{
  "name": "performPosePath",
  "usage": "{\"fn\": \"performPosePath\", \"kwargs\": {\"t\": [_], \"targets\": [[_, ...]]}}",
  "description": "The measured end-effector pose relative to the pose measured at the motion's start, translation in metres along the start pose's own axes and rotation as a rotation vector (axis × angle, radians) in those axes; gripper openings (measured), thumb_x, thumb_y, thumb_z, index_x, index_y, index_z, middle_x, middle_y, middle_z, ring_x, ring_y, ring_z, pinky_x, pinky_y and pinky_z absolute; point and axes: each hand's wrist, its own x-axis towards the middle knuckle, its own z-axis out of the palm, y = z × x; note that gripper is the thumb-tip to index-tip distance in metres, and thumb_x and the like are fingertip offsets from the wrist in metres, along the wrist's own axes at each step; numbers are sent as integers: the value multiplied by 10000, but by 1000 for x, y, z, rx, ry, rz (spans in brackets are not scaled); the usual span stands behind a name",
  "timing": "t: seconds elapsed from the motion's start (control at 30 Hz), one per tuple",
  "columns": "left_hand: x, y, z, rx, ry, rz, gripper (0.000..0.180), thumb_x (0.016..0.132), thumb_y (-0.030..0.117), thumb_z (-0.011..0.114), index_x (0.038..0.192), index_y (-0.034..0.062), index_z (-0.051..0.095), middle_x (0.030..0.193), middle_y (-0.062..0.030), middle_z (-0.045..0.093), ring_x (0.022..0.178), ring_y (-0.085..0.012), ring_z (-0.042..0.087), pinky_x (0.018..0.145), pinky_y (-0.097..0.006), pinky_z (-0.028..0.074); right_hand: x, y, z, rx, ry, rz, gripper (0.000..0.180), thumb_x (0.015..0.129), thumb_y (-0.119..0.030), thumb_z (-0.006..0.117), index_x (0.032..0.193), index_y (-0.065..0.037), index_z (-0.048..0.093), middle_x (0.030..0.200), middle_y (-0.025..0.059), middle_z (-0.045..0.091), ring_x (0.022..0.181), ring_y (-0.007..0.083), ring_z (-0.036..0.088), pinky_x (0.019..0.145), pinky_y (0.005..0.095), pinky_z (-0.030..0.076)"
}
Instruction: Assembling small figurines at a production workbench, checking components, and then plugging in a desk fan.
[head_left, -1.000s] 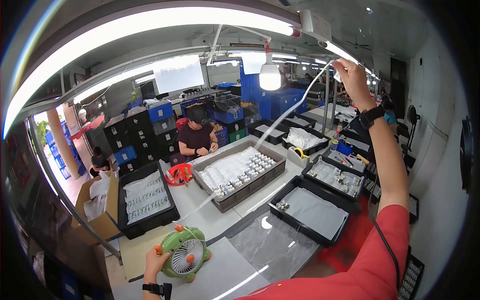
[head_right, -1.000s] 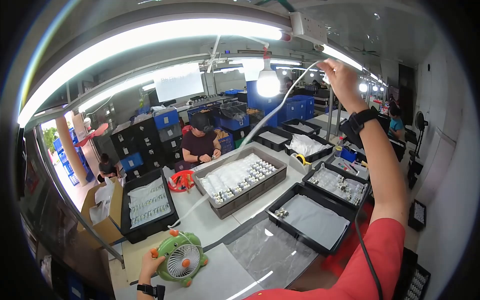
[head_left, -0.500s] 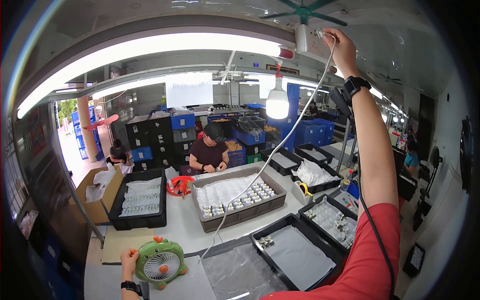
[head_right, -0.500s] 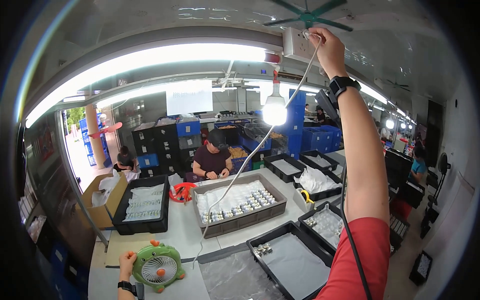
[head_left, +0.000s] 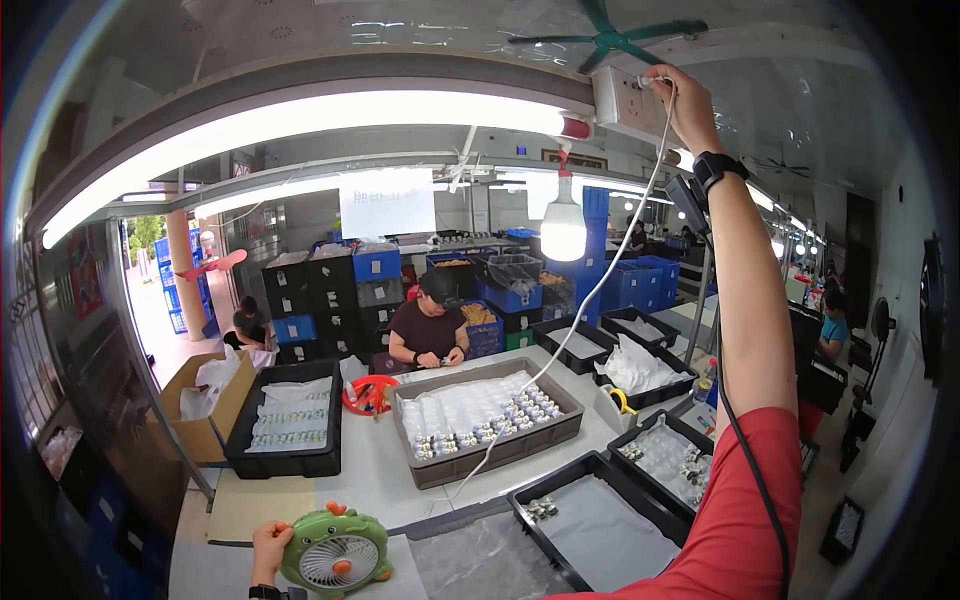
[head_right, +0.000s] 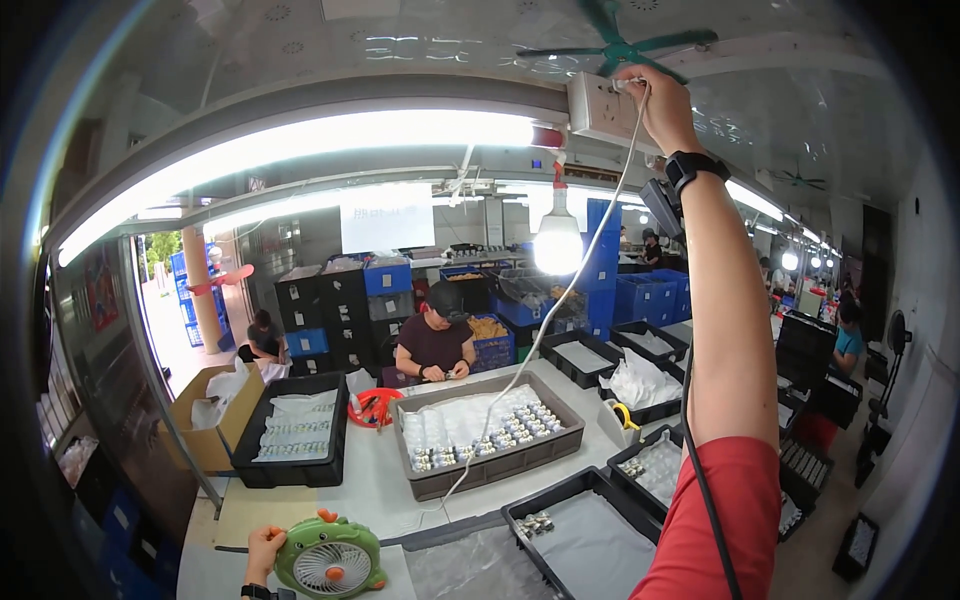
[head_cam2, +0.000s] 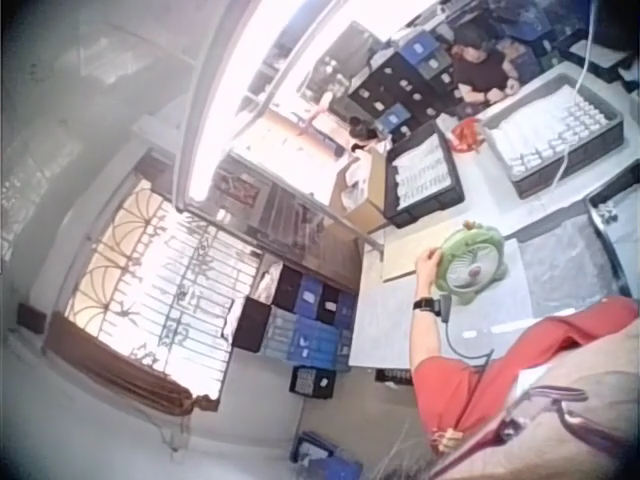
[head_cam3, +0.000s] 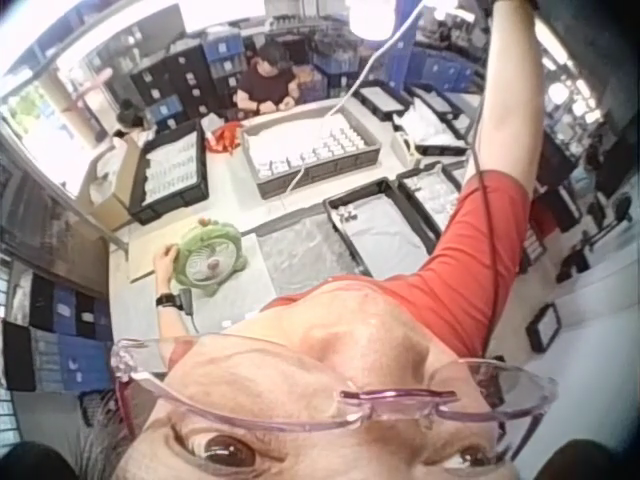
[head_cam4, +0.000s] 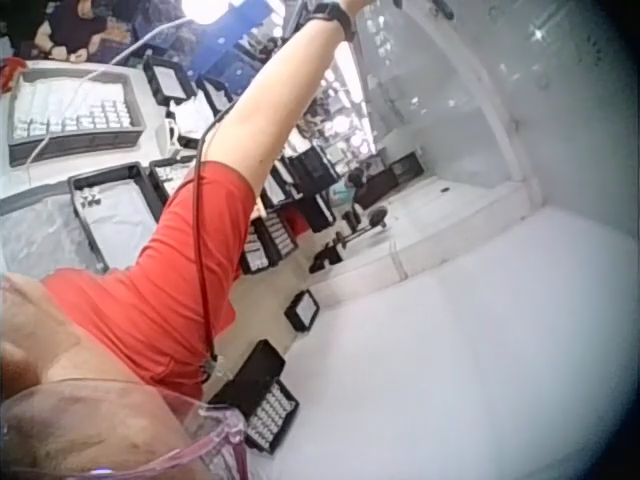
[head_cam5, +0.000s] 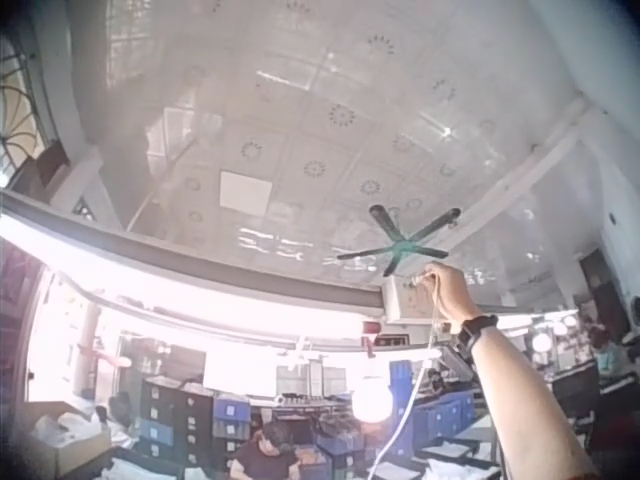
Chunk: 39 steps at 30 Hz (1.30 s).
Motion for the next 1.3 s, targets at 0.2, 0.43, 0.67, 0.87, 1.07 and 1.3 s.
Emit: {"fn": "performPosePath", "kwargs": {"t": [0.2, 0.43, 0.67, 0.87, 1.07, 1.3], "targets": [[0, 9, 8, -58, 33, -23, 69, 730, 12, 602, 790, -17, 622, 678, 11, 570, 590, -54, 500, 566, -187, 410, -5, 7, 16, 77, 48, -73, 109, 844, -129, 560, 931, -113, 623, 781, 66, 642, 701, 129, 609, 624, 246, 458], [-2, 8, 11, -66, 9, -16, 74, 726, 6, 600, 791, -19, 624, 665, 17, 564, 588, -51, 487, 561, -190, 405, -4, 11, 26, 490, 176, 109, 146, 837, -120, 551, 953, -81, 630, 839, 8, 643, 754, 76, 561, 704, 203, 435], [-21, 61, 21, 311, -152, 52, 182, 793, 124, 580, 907, -15, 614, 853, -88, 633, 763, -135, 558, 684, -271, 456, -8, 8, 21, 450, 168, 75, 146, 835, -99, 541, 954, -63, 618, 802, 14, 629, 731, 75, 545, 683, 198, 423], [-36, 46, 24, 265, -72, 93, 148, 789, 117, 596, 873, -4, 613, 758, -61, 616, 680, -119, 538, 630, -261, 447, -1, 7, 24, 287, 129, 36, 136, 840, -125, 547, 943, -68, 614, 794, 22, 630, 710, 92, 559, 668, 205, 429], [-30, 33, 25, 264, -56, 62, 147, 796, 118, 594, 873, -5, 610, 755, -57, 608, 679, -108, 525, 626, -253, 442, -2, 10, 26, 345, 43, 113, 142, 835, -166, 565, 953, -106, 619, 752, 19, 633, 678, 92, 569, 645, 224, 440], [-32, 31, 25, 318, -20, 139, 142, 802, 123, 593, 856, -7, 608, 714, -48, 601, 648, -104, 516, 601, -255, 441, 0, 10, 26, 98, 126, -15, 140, 834, -184, 572, 954, -129, 619, 706, 37, 623, 630, 126, 569, 589, 241, 432]]}}
